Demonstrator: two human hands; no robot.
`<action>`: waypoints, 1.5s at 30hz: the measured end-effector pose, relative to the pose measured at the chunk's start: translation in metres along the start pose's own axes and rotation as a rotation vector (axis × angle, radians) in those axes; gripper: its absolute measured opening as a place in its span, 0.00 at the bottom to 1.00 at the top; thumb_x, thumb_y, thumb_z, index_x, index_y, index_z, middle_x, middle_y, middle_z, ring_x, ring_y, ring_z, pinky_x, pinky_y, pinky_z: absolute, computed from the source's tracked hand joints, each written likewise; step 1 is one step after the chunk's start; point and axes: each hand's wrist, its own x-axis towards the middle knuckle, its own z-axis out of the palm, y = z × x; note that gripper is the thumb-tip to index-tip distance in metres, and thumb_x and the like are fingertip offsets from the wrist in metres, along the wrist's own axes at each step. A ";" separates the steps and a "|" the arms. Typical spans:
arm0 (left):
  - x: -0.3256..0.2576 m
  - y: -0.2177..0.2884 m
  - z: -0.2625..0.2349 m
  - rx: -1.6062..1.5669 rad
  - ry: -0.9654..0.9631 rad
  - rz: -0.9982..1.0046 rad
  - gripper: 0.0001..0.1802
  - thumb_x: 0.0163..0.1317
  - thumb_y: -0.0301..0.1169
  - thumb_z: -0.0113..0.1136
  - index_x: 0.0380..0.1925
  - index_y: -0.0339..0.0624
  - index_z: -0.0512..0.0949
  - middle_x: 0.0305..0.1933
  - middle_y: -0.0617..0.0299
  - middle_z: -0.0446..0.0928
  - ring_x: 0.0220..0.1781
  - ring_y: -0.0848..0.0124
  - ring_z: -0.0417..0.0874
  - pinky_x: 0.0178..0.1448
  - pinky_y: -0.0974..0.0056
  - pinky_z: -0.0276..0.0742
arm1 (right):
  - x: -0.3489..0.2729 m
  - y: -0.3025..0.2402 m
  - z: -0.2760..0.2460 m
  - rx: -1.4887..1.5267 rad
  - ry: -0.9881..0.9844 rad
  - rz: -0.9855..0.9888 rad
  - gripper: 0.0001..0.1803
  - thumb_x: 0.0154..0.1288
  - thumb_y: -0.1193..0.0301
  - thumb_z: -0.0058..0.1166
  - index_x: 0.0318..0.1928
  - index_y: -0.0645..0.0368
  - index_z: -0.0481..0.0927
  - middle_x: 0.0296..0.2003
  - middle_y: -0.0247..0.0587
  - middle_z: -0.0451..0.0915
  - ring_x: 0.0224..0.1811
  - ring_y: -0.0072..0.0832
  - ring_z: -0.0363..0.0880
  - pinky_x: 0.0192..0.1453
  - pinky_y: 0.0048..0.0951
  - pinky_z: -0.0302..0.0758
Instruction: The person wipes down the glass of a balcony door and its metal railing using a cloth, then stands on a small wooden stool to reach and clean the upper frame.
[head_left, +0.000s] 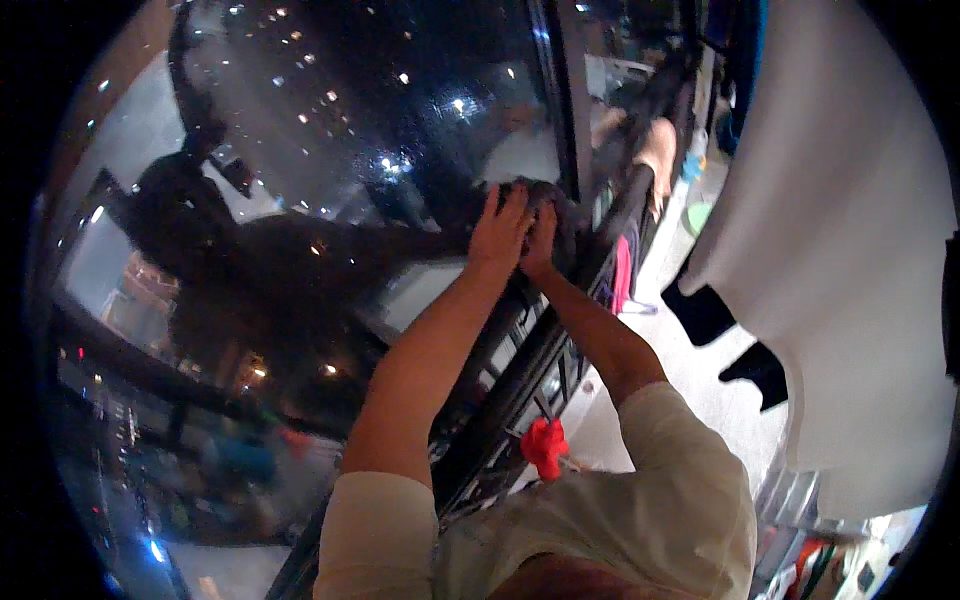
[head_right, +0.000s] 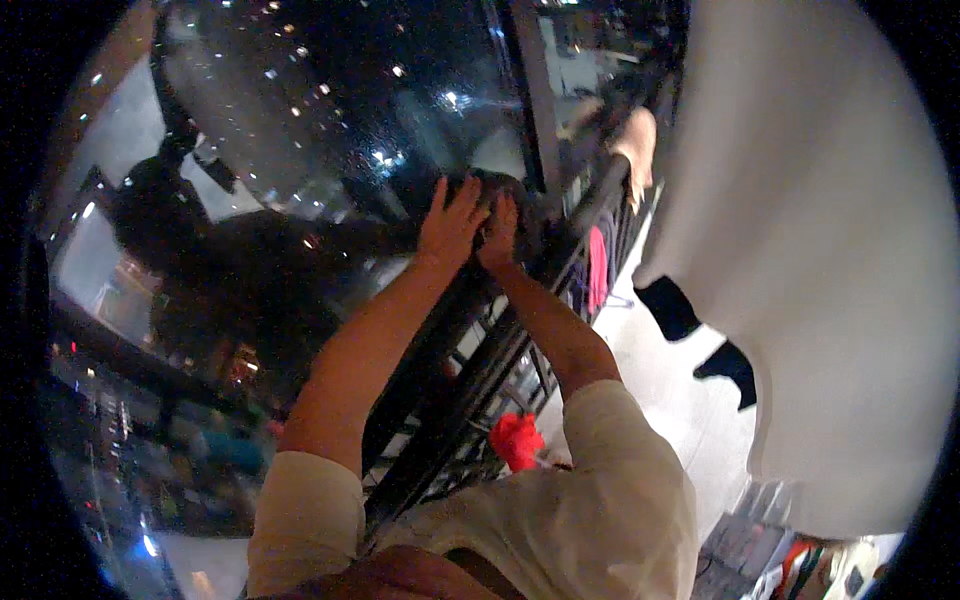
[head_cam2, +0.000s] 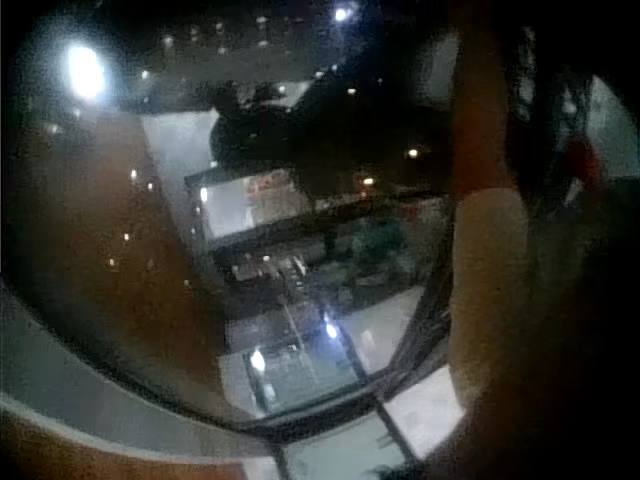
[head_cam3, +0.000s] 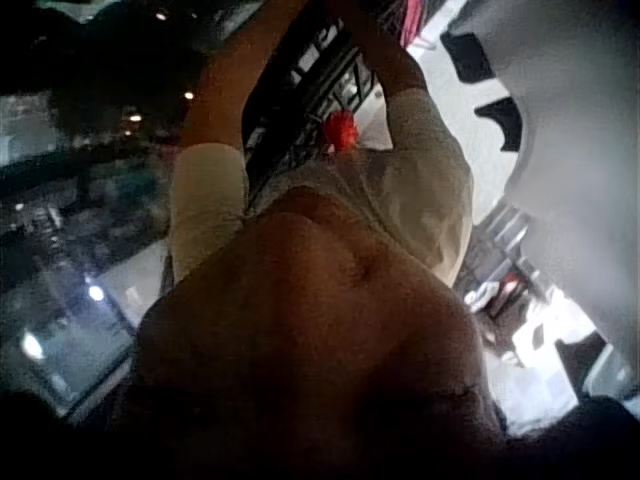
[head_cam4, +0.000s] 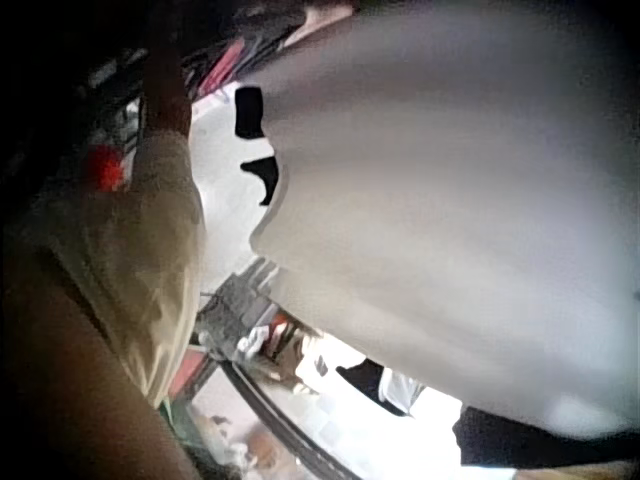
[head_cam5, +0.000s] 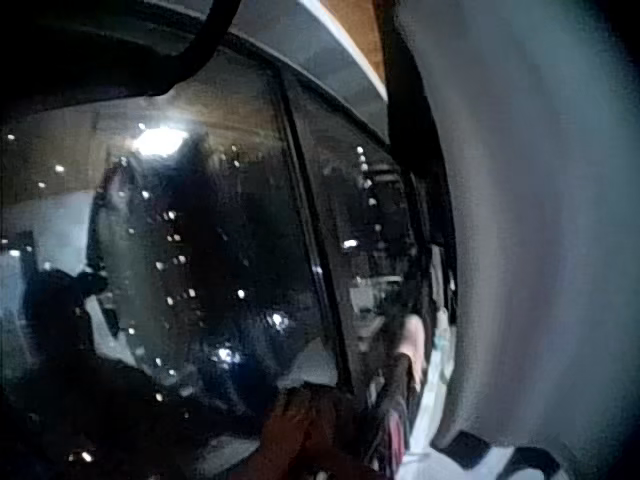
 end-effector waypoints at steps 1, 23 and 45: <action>0.002 -0.008 0.000 -0.025 0.022 -0.001 0.21 0.60 0.34 0.46 0.53 0.45 0.72 0.64 0.55 0.62 0.70 0.62 0.55 0.72 0.47 0.42 | 0.015 -0.007 0.002 0.047 0.018 0.003 0.38 0.60 0.64 0.48 0.68 0.61 0.49 0.65 0.57 0.52 0.68 0.52 0.48 0.69 0.49 0.47; -0.118 -0.348 -0.453 0.592 0.420 -0.819 0.25 0.57 0.37 0.47 0.57 0.48 0.68 0.66 0.50 0.59 0.69 0.57 0.56 0.69 0.39 0.42 | 0.414 -0.582 -0.097 0.323 0.206 -0.785 0.33 0.58 0.49 0.48 0.62 0.46 0.64 0.62 0.45 0.63 0.64 0.45 0.60 0.61 0.60 0.58; 0.051 -0.395 -0.366 0.575 0.507 -0.834 0.30 0.60 0.45 0.44 0.64 0.56 0.60 0.71 0.53 0.49 0.74 0.57 0.45 0.71 0.44 0.36 | 0.503 -0.455 -0.064 0.234 0.275 -0.647 0.30 0.63 0.50 0.44 0.65 0.34 0.56 0.65 0.37 0.58 0.66 0.42 0.57 0.61 0.53 0.61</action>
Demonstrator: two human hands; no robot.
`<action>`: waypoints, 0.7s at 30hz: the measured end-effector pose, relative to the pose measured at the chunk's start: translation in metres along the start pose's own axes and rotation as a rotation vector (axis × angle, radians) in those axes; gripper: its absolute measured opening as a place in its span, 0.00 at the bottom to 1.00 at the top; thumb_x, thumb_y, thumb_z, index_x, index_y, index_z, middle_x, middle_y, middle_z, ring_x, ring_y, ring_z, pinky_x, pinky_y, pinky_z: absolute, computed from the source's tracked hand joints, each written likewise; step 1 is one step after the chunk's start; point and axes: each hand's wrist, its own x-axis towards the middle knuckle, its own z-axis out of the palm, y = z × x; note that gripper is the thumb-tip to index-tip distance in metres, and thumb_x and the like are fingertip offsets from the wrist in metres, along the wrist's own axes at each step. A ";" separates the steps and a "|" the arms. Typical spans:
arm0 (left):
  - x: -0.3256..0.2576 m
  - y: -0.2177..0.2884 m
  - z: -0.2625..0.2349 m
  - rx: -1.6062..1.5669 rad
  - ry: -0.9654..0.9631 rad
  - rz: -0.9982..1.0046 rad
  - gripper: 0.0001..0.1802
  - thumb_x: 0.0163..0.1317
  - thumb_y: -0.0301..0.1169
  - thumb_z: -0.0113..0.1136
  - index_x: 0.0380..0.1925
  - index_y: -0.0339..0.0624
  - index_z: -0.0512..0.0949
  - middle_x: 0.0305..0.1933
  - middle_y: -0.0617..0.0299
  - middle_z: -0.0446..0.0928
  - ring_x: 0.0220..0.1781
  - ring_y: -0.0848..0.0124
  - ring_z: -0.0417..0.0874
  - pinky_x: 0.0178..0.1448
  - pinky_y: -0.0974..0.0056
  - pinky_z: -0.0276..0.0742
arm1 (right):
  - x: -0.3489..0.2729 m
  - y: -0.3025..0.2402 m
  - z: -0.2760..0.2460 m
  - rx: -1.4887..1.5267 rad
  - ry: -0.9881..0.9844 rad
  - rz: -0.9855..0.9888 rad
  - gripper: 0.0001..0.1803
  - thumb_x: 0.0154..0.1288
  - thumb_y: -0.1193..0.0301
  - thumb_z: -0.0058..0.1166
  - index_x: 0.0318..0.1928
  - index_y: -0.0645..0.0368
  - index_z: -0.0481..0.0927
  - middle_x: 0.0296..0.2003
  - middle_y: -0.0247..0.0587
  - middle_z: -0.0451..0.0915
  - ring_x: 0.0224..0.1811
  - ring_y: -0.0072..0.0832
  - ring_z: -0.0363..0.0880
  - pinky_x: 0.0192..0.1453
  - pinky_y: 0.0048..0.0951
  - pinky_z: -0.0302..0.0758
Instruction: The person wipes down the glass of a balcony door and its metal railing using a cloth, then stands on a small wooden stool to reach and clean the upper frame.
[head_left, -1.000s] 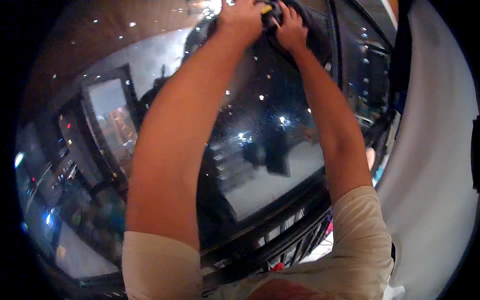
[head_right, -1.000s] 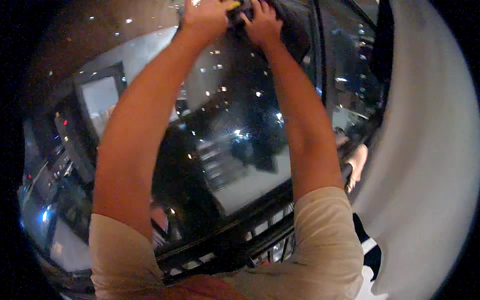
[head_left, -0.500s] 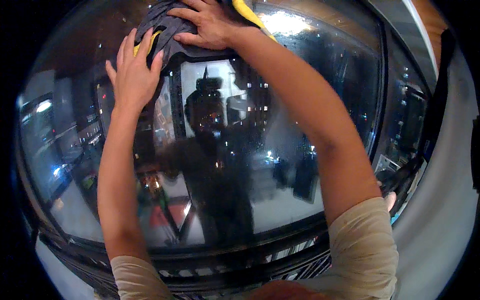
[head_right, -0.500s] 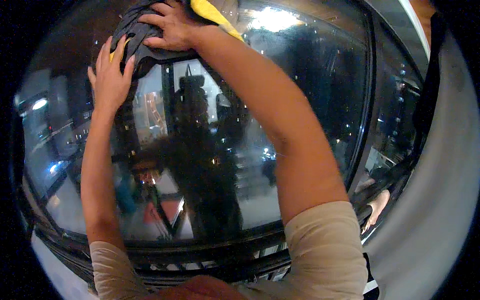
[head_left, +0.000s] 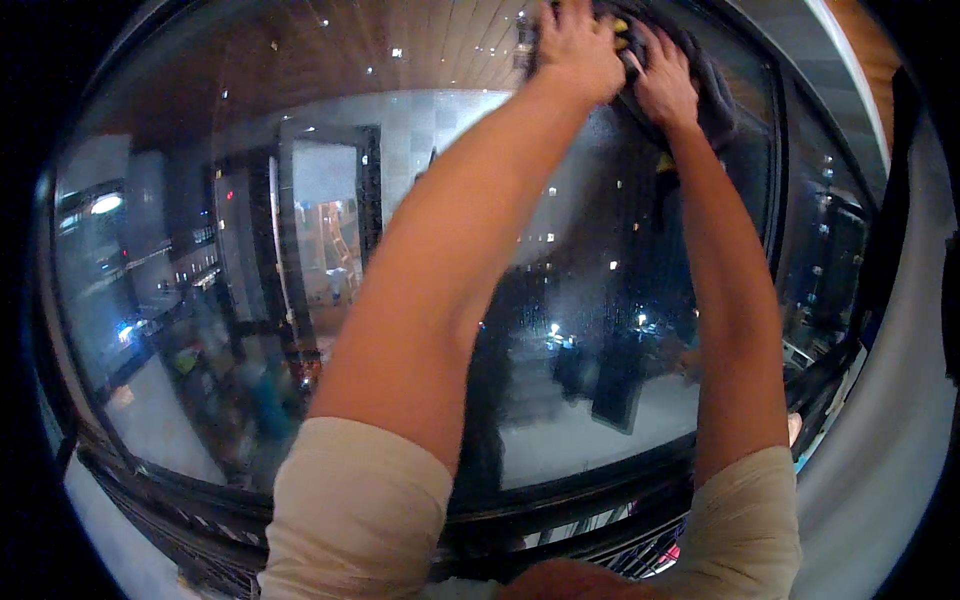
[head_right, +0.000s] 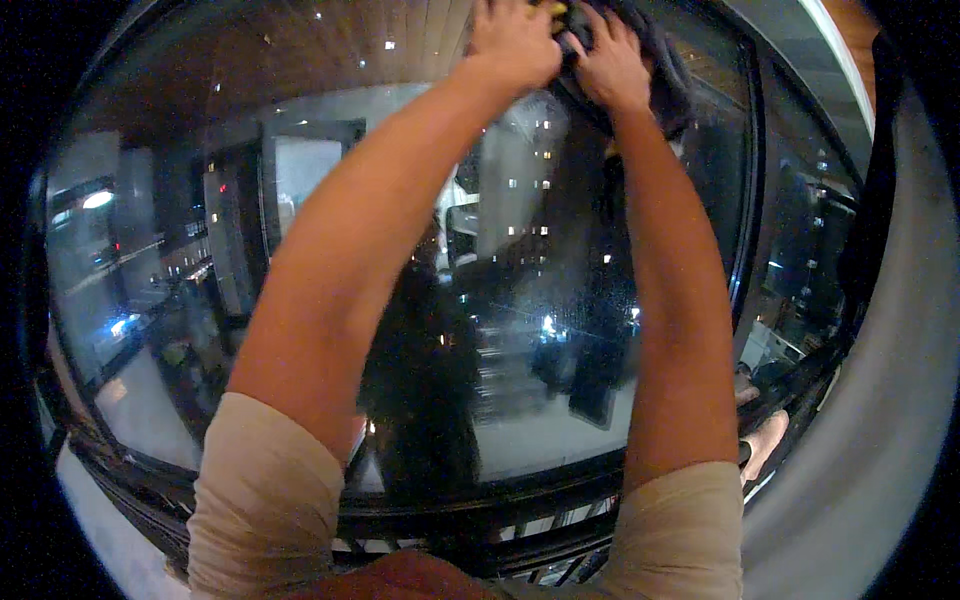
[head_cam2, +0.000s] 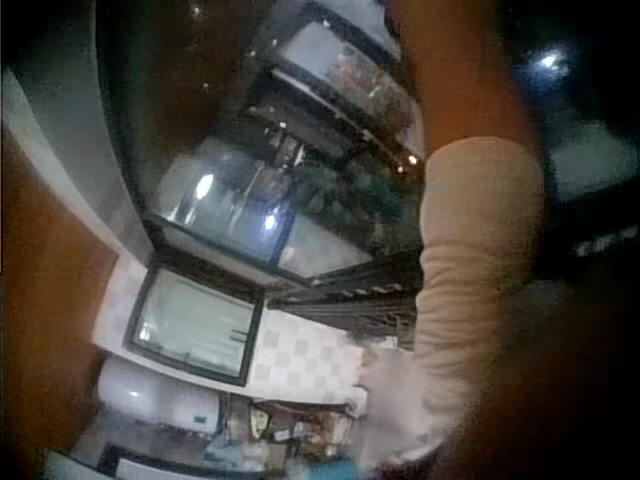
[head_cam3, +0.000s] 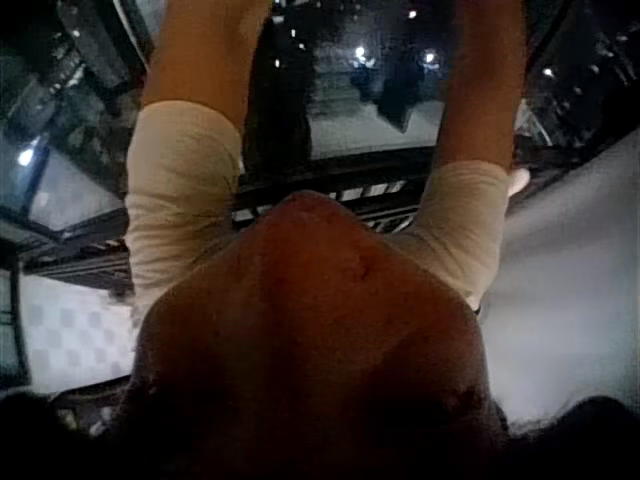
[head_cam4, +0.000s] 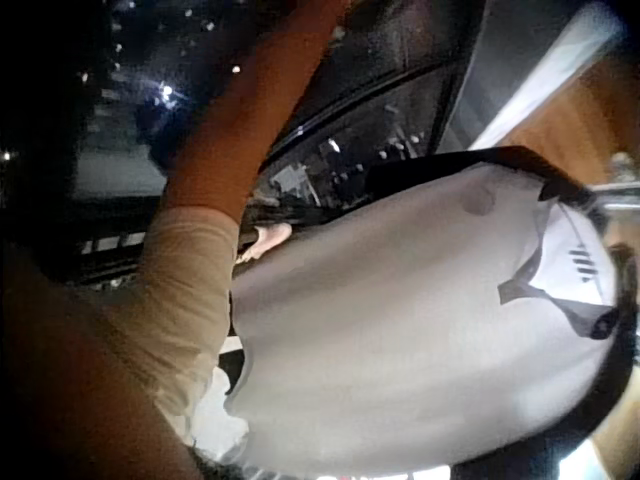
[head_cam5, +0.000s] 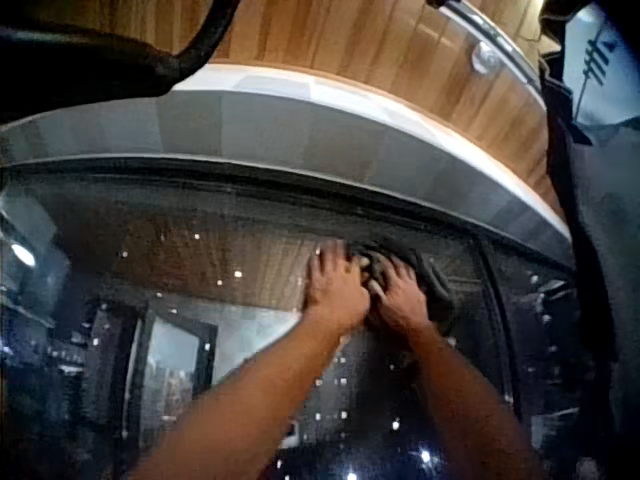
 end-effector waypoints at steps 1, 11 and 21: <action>-0.004 0.012 0.009 -0.030 0.030 0.047 0.31 0.61 0.49 0.44 0.63 0.51 0.62 0.71 0.52 0.51 0.73 0.57 0.45 0.70 0.43 0.38 | -0.014 0.010 -0.002 0.077 -0.017 0.060 0.32 0.61 0.49 0.47 0.65 0.32 0.55 0.66 0.35 0.57 0.67 0.41 0.55 0.61 0.57 0.60; 0.008 -0.075 -0.030 -0.086 -0.088 0.113 0.29 0.61 0.38 0.39 0.66 0.62 0.57 0.72 0.56 0.49 0.74 0.60 0.47 0.70 0.37 0.32 | 0.047 -0.038 0.022 -0.109 -0.006 0.010 0.31 0.61 0.54 0.44 0.66 0.33 0.55 0.66 0.35 0.56 0.68 0.43 0.53 0.59 0.65 0.56; -0.053 -0.279 -0.158 0.274 0.000 -0.098 0.28 0.63 0.39 0.41 0.63 0.45 0.58 0.69 0.48 0.53 0.71 0.54 0.50 0.69 0.41 0.44 | 0.077 -0.297 0.028 0.366 0.040 -0.227 0.31 0.60 0.50 0.45 0.61 0.52 0.65 0.62 0.48 0.63 0.64 0.46 0.59 0.65 0.42 0.60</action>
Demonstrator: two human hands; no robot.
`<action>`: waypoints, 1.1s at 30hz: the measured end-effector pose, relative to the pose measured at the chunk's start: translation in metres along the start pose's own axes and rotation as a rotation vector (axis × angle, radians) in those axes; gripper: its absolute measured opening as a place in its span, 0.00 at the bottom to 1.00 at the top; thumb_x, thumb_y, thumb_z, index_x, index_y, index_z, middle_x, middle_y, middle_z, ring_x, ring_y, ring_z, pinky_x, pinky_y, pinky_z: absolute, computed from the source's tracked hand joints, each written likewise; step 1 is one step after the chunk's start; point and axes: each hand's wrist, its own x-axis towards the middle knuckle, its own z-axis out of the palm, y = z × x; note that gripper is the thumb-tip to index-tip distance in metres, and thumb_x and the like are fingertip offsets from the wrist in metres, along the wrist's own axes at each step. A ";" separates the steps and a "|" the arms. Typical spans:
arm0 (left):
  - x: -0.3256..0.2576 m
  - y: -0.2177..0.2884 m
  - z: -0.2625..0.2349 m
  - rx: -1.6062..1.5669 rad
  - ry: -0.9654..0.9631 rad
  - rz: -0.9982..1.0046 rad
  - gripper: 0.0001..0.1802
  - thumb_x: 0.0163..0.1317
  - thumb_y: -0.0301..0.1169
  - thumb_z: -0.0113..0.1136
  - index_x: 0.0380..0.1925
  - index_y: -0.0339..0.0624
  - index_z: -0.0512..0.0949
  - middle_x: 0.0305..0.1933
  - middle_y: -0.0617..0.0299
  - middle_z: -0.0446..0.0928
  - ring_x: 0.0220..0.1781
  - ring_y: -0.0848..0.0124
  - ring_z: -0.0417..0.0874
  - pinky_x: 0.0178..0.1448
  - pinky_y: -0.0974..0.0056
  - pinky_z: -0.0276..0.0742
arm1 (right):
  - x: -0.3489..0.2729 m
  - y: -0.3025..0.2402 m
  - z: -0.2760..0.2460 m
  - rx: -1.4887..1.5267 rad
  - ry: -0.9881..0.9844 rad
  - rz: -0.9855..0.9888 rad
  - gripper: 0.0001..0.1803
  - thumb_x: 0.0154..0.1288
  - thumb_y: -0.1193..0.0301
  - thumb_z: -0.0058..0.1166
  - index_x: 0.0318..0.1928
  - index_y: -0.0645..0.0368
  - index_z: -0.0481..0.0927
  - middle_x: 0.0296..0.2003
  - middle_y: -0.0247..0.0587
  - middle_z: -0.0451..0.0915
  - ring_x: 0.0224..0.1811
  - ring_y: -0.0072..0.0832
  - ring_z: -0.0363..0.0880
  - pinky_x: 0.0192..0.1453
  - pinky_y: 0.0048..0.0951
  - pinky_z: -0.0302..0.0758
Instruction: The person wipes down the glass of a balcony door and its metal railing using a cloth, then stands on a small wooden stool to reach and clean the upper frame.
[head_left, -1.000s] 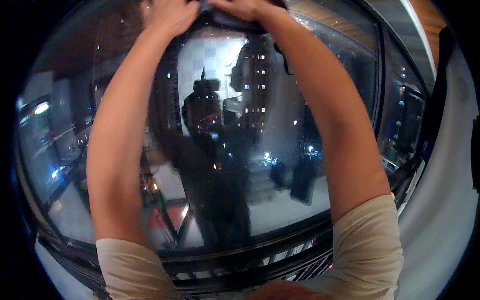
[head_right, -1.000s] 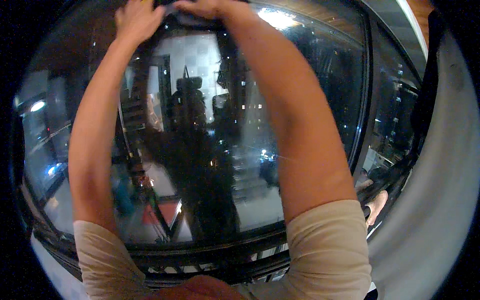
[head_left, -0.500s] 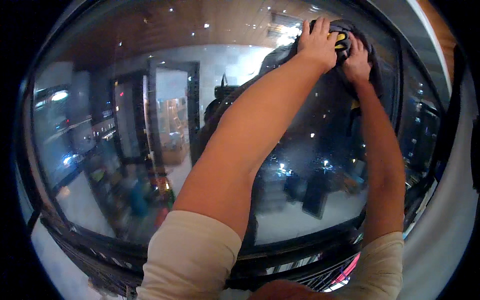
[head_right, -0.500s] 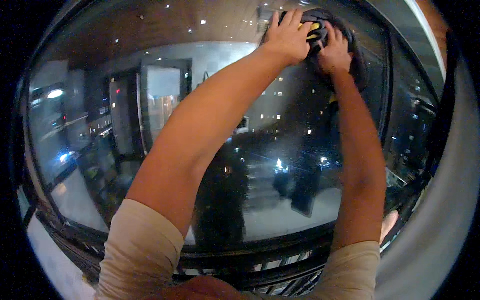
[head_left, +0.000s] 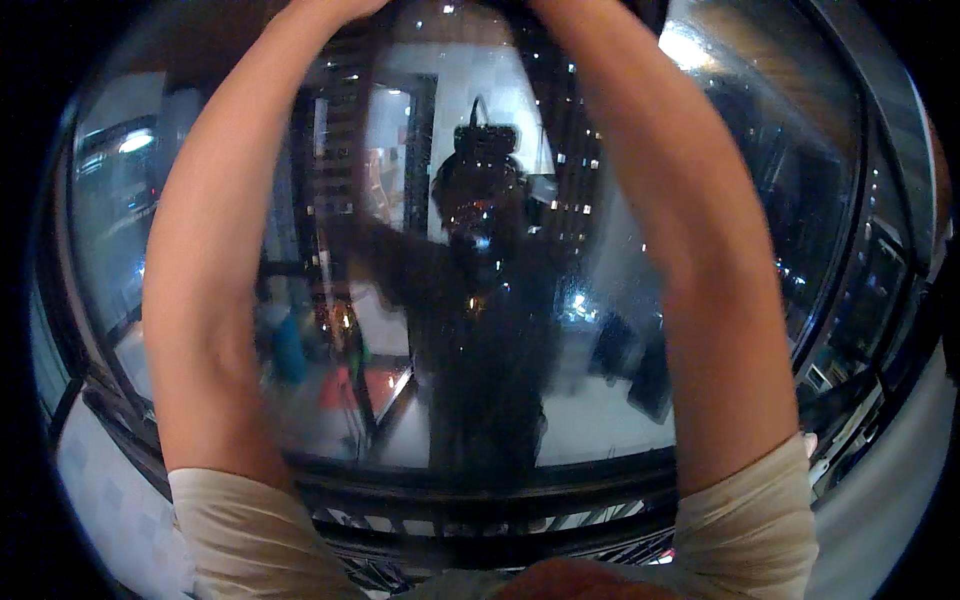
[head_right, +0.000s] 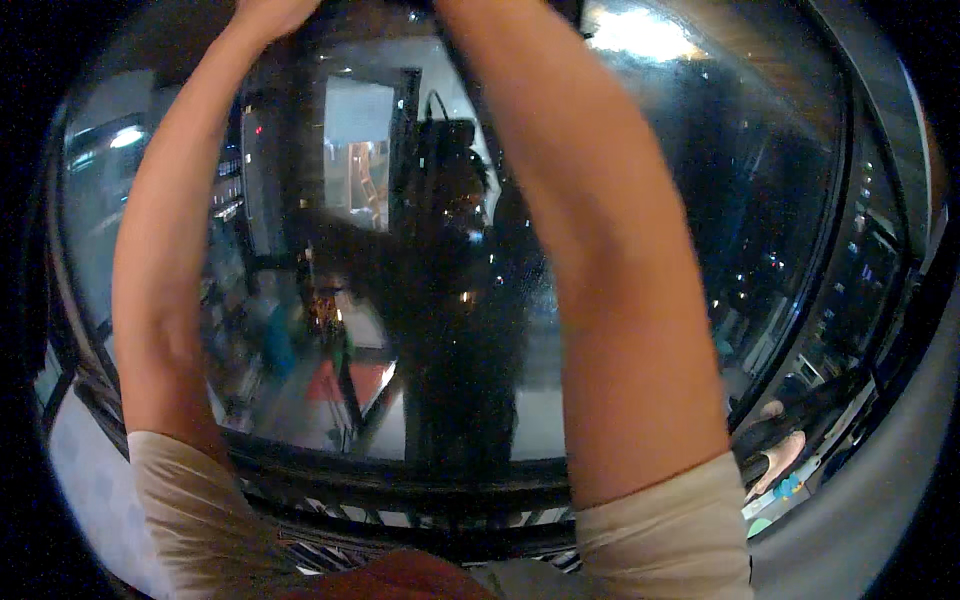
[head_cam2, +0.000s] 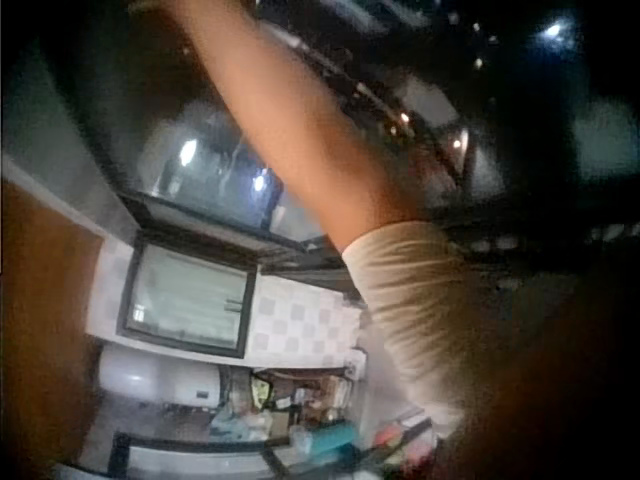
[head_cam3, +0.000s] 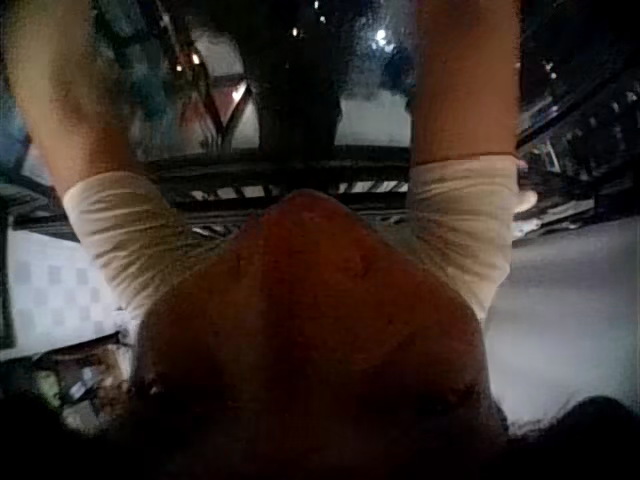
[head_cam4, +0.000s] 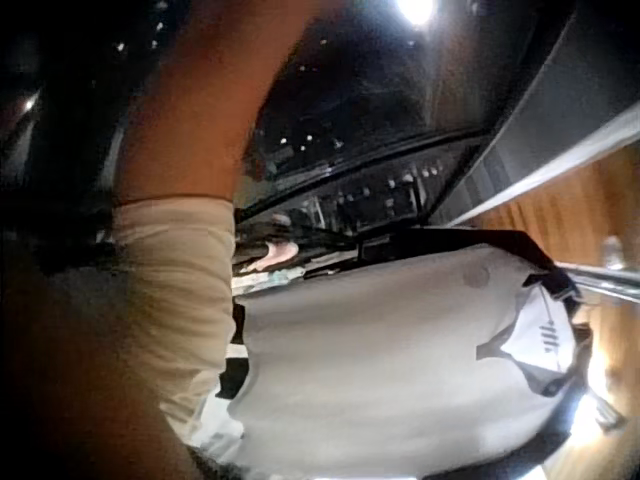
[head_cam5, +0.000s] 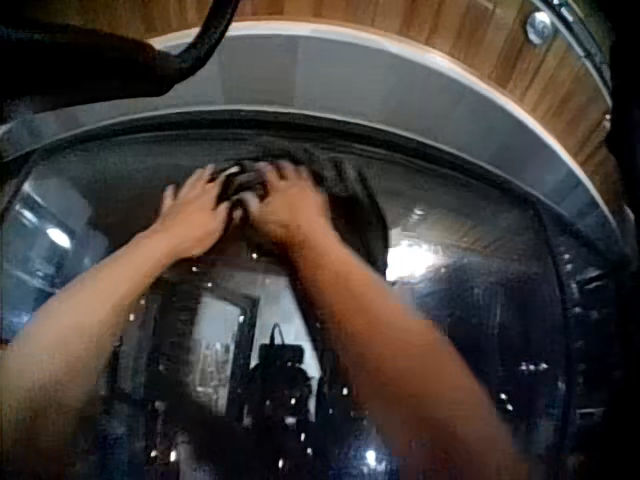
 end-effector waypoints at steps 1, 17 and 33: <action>-0.030 -0.011 0.017 -0.055 -0.010 -0.005 0.28 0.63 0.39 0.43 0.63 0.42 0.58 0.68 0.47 0.53 0.70 0.53 0.52 0.68 0.41 0.45 | -0.021 -0.010 0.018 0.018 -0.022 -0.059 0.32 0.59 0.52 0.47 0.61 0.53 0.65 0.61 0.50 0.64 0.64 0.47 0.60 0.65 0.42 0.60; -0.100 0.079 0.012 0.126 -0.021 0.226 0.28 0.58 0.38 0.50 0.58 0.39 0.65 0.67 0.46 0.55 0.70 0.53 0.51 0.67 0.40 0.47 | -0.127 0.031 -0.050 0.142 -0.076 -0.030 0.30 0.55 0.62 0.57 0.59 0.54 0.67 0.58 0.58 0.65 0.60 0.52 0.63 0.63 0.43 0.62; -0.151 0.178 0.012 -0.272 -0.061 0.336 0.30 0.56 0.42 0.55 0.60 0.49 0.66 0.70 0.56 0.52 0.72 0.64 0.51 0.65 0.37 0.48 | -0.229 0.065 -0.106 -0.423 -0.212 0.424 0.39 0.53 0.71 0.55 0.65 0.35 0.57 0.65 0.41 0.57 0.66 0.45 0.56 0.55 0.60 0.61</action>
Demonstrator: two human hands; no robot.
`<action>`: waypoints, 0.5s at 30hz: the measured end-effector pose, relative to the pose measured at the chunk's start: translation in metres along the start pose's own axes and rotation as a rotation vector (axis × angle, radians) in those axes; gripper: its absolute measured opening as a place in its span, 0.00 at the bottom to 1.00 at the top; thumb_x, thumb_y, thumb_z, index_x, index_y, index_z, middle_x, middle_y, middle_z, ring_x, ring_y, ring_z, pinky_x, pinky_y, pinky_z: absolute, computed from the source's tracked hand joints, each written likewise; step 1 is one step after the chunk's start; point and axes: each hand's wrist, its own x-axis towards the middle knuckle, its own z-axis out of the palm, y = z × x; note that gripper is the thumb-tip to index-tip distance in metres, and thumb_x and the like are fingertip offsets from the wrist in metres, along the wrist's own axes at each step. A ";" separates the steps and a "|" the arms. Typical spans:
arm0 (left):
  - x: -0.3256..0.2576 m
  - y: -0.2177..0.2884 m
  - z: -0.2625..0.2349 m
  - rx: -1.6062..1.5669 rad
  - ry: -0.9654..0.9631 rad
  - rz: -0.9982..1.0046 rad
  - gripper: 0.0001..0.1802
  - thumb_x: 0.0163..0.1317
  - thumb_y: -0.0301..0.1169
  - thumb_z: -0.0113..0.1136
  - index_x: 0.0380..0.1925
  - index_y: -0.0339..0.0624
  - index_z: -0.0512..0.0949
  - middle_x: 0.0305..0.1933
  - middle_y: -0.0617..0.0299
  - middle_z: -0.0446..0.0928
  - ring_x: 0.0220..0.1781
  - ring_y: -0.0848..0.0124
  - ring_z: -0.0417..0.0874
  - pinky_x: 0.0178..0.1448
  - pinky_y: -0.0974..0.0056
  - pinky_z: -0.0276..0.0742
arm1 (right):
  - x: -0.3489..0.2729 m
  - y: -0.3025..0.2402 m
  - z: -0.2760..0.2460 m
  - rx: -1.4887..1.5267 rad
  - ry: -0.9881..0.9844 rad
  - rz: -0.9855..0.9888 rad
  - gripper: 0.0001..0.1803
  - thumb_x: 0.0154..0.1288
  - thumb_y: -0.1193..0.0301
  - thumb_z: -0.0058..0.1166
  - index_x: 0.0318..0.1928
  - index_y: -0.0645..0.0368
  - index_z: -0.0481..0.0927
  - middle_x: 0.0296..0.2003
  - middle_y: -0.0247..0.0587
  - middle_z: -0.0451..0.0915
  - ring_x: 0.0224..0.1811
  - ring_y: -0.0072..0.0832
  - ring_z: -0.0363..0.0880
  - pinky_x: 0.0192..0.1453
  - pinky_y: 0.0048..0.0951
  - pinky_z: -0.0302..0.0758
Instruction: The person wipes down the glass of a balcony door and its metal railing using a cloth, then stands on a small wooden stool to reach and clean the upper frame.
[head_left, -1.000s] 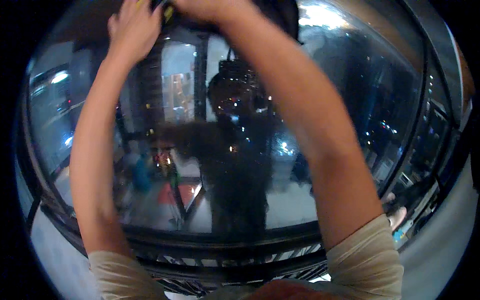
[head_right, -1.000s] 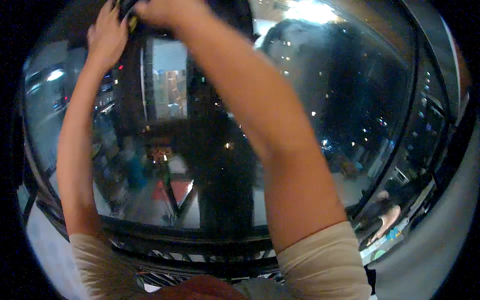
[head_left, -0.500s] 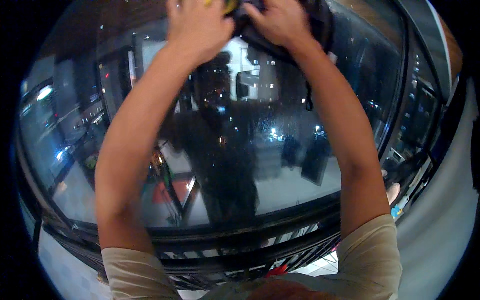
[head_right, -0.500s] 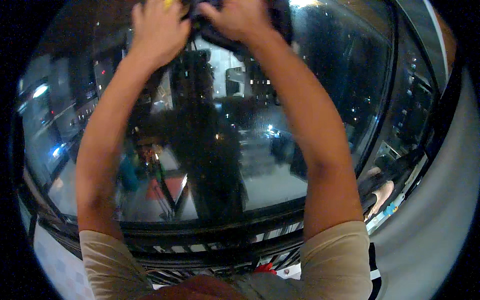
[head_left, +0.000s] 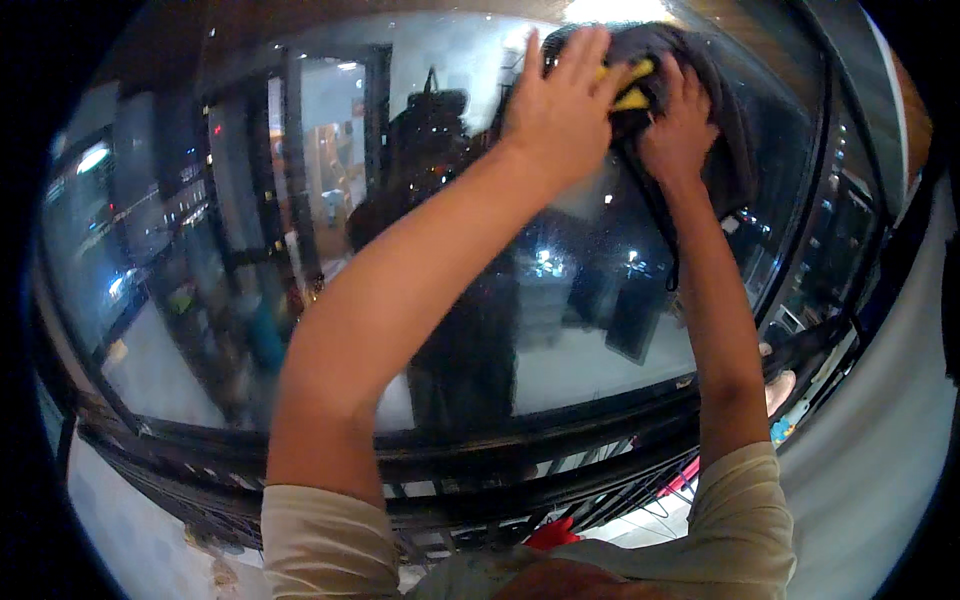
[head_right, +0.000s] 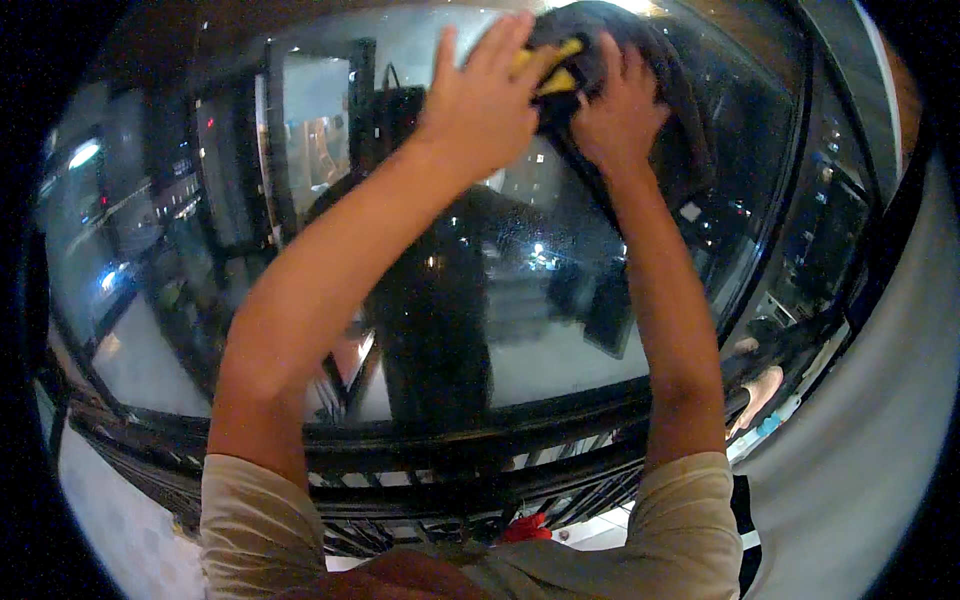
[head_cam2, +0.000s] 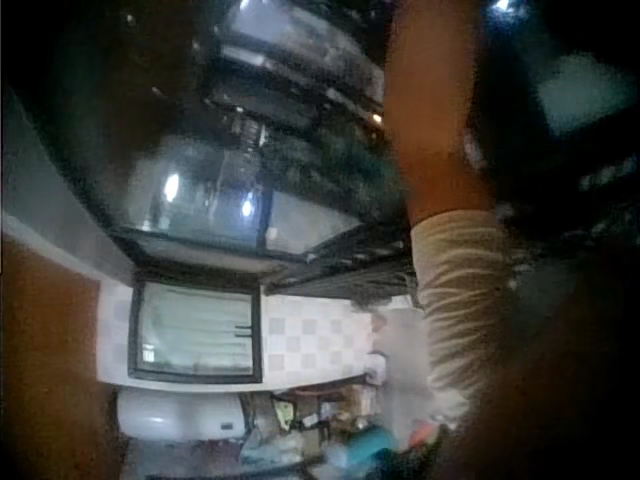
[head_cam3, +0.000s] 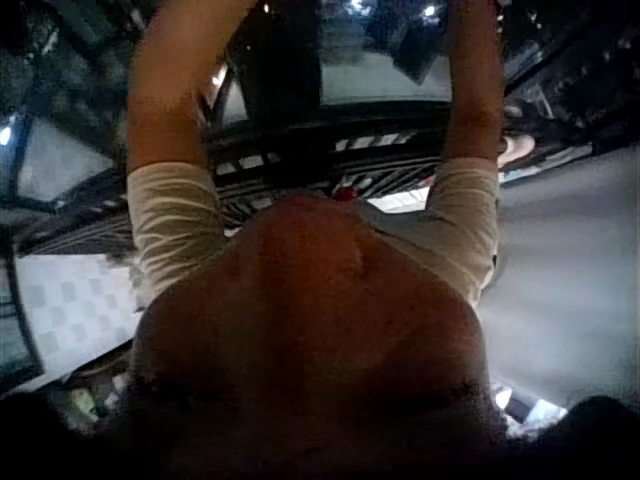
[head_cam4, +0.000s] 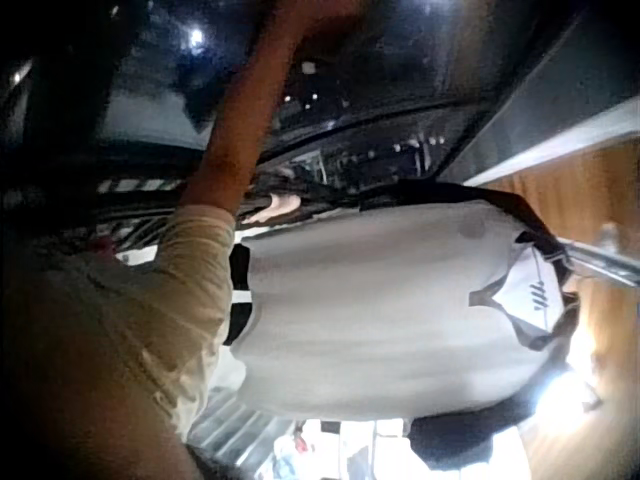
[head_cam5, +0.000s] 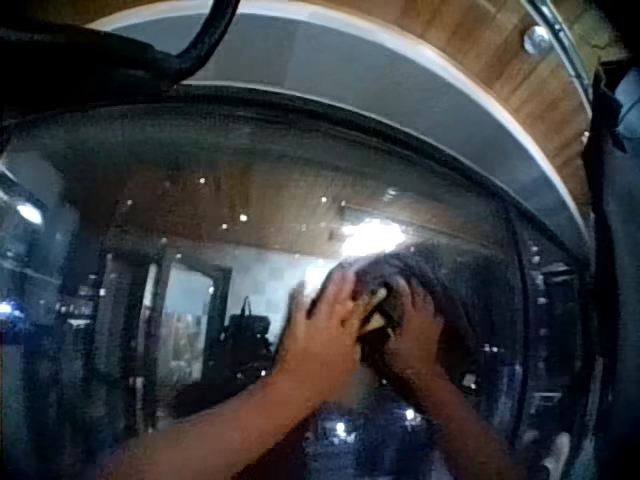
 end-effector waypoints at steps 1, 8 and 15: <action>-0.001 -0.012 -0.009 0.017 0.011 -0.042 0.30 0.56 0.42 0.55 0.60 0.49 0.66 0.70 0.56 0.52 0.72 0.64 0.51 0.65 0.37 0.48 | 0.010 -0.015 -0.001 0.038 0.020 -0.059 0.40 0.52 0.71 0.56 0.65 0.35 0.57 0.65 0.41 0.58 0.65 0.45 0.57 0.55 0.60 0.61; -0.129 -0.073 -0.080 0.115 -0.210 -0.374 0.30 0.55 0.34 0.55 0.58 0.37 0.62 0.72 0.50 0.46 0.73 0.58 0.48 0.66 0.36 0.42 | -0.031 -0.153 -0.007 0.383 -0.070 -0.465 0.30 0.49 0.61 0.56 0.57 0.41 0.68 0.53 0.41 0.70 0.54 0.41 0.70 0.51 0.45 0.73; -0.258 -0.032 -0.105 0.057 -0.431 -0.489 0.35 0.47 0.36 0.59 0.56 0.32 0.64 0.69 0.33 0.44 0.72 0.42 0.43 0.67 0.33 0.36 | -0.136 -0.173 0.025 1.088 -0.281 -0.695 0.35 0.42 0.70 0.61 0.58 0.46 0.72 0.55 0.49 0.68 0.57 0.48 0.68 0.62 0.45 0.63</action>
